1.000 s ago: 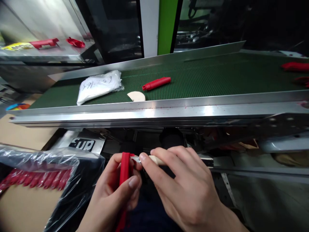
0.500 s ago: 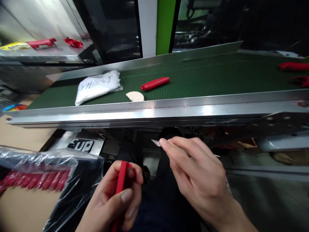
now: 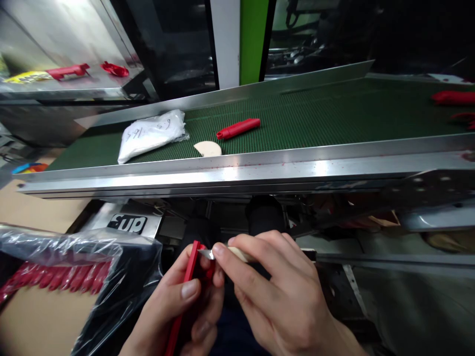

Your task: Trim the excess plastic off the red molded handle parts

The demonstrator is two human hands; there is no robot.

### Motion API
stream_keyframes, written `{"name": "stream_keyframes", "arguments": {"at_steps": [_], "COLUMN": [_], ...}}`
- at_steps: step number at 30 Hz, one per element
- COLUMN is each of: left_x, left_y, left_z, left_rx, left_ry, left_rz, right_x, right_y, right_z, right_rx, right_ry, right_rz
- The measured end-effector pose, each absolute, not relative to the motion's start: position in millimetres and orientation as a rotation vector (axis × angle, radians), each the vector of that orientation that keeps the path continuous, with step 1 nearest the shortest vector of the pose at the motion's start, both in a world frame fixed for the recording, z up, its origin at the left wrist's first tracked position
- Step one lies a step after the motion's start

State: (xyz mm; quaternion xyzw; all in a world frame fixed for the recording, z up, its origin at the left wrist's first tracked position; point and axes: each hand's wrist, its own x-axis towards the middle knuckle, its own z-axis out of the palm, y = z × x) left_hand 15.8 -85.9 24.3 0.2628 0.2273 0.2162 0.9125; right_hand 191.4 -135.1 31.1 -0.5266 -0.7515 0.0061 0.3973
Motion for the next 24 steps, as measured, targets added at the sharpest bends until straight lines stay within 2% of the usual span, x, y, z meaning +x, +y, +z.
{"name": "stream_keyframes", "arguments": {"at_steps": [4, 11, 16, 24], "left_x": [15, 20, 19, 4], "left_y": [-86, -95, -90, -97], "left_z": [21, 5, 7, -6], "left_rx": [0.542, 0.496, 0.269, 0.212], "left_ry": [0.443, 0.173, 0.235, 0.311], "left_rz": [0.411, 0.556, 0.491, 0.41], "right_x": [194, 207, 205, 207], "right_y": [-135, -133, -136, -136], "right_z": [28, 17, 28, 25], "right_rx": [-1.322, -1.473, -1.335, -1.26], "right_ry": [-1.896, -1.699, -1.84, -1.996], "right_rz": [0.027, 0.022, 0.132, 0.075]}}
